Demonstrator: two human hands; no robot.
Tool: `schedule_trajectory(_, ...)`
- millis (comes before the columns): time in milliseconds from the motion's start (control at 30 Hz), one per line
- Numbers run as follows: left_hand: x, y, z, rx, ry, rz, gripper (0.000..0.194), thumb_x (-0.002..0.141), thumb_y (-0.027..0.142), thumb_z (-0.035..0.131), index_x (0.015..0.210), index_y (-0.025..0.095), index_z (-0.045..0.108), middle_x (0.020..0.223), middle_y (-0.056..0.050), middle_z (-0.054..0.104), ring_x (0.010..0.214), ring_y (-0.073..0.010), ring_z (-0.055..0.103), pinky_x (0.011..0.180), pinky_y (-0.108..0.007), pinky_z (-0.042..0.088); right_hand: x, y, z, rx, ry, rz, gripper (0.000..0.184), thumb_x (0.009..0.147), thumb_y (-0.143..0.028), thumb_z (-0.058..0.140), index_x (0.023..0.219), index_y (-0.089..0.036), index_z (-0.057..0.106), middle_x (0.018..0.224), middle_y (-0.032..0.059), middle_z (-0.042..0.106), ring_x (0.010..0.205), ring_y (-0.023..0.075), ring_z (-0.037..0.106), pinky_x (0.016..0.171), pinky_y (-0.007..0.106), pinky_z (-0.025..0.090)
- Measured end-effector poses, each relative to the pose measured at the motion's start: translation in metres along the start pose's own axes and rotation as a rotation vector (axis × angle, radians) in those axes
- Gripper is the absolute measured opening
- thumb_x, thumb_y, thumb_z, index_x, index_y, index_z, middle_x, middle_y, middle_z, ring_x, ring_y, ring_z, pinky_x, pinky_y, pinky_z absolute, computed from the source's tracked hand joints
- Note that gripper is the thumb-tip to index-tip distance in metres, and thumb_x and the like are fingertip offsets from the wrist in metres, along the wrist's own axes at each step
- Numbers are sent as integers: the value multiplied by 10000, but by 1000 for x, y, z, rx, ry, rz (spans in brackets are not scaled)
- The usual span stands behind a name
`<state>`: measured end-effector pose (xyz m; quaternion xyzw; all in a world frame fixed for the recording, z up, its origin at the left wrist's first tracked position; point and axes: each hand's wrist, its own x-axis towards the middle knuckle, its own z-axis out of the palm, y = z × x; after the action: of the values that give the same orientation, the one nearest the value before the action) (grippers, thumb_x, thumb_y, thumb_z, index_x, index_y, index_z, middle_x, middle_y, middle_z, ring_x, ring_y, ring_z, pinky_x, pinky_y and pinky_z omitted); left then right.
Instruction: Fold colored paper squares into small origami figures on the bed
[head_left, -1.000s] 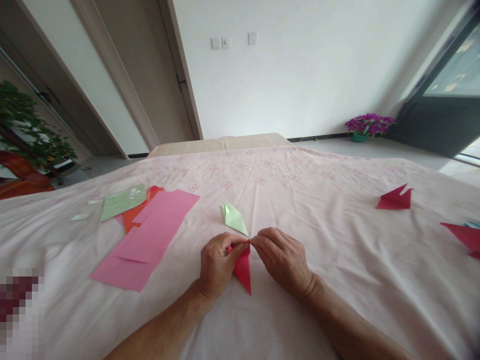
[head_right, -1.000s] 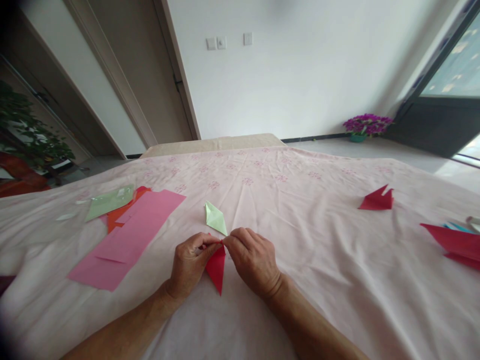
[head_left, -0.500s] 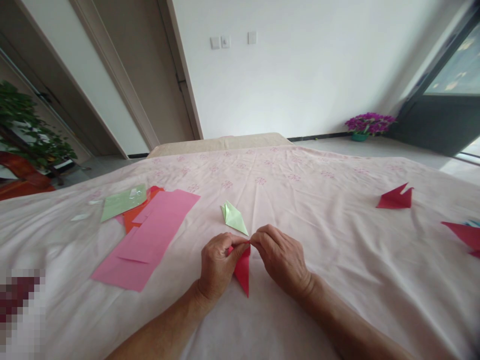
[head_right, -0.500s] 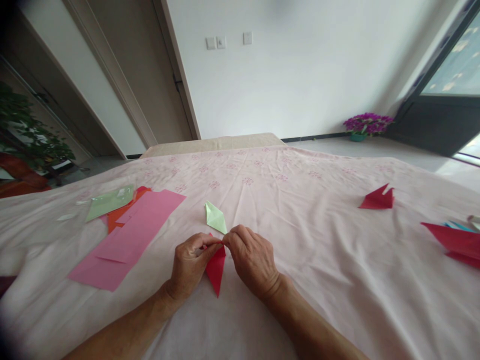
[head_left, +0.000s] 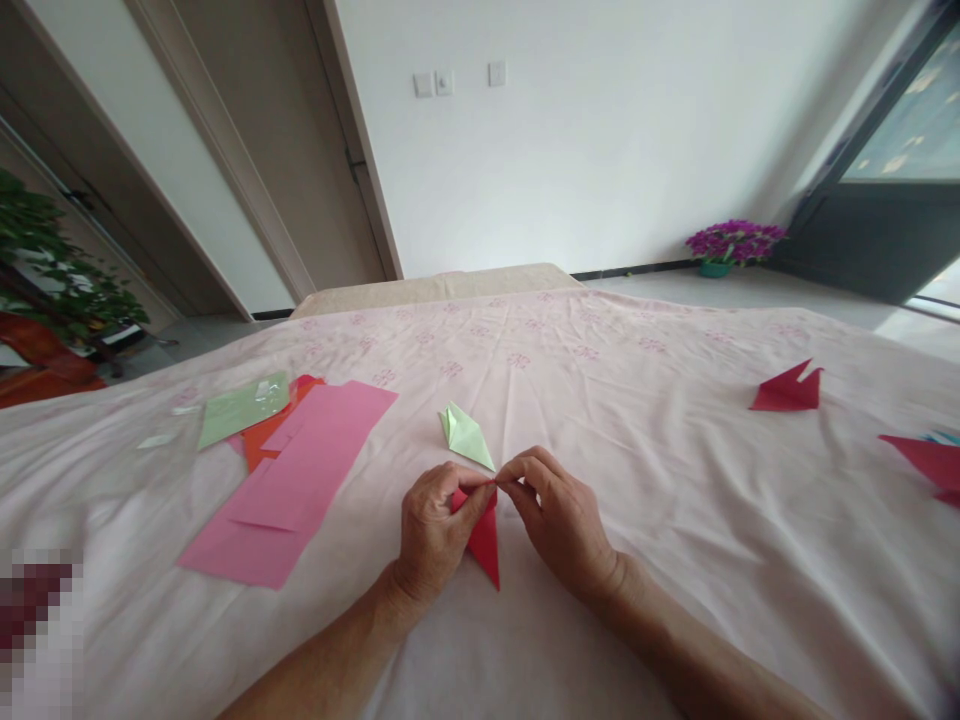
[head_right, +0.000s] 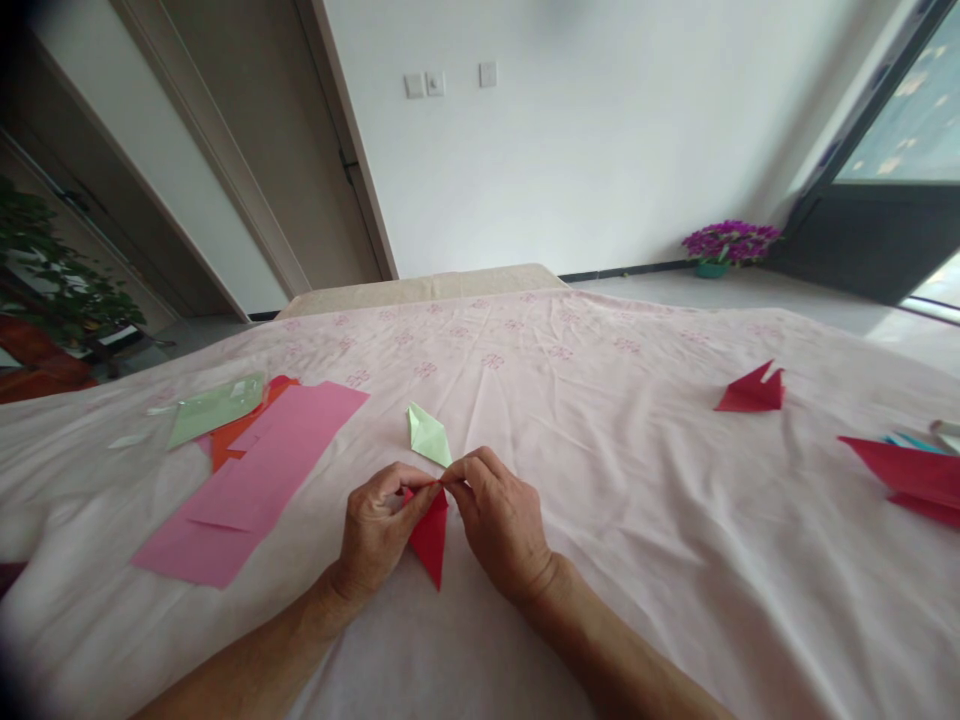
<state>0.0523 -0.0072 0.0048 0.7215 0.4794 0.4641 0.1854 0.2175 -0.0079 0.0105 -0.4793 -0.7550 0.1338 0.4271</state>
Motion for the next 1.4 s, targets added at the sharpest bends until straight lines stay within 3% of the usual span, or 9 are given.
schedule_trajectory(333, 1, 0, 0, -35, 12, 2, 137, 872, 315, 619, 809, 205, 673, 802, -16, 691, 780, -152, 633, 763, -265, 473, -2, 4, 3, 186, 54, 71, 53, 876, -183, 608, 864, -222, 643, 827, 6, 611, 677, 122, 573, 618, 234, 448)
schedule_trajectory(600, 0, -5, 4, -26, 34, 9, 156, 863, 340, 631, 807, 204, 685, 793, -22, 693, 777, -166, 632, 752, -281, 479, -4, -2, -3, 32, 45, -79, 109, 929, -200, 523, 901, -221, 627, 856, 28, 618, 764, 136, 602, 669, 235, 462)
schedule_trajectory(1033, 0, -5, 3, -31, 17, -16, 132, 867, 323, 632, 825, 212, 690, 797, -10, 683, 782, -157, 627, 763, -280, 472, -2, -3, -6, -180, 33, -110, 145, 963, -262, 492, 880, -213, 600, 832, 17, 630, 730, 131, 609, 591, 229, 389)
schedule_trajectory(1400, -1, -7, 5, -49, 19, -29, 113, 853, 323, 654, 823, 222, 694, 797, 3, 681, 781, -154, 617, 762, -280, 462, -3, 0, -8, -296, 79, -295, 147, 946, -174, 504, 893, -200, 638, 802, 19, 636, 723, 118, 582, 659, 232, 381)
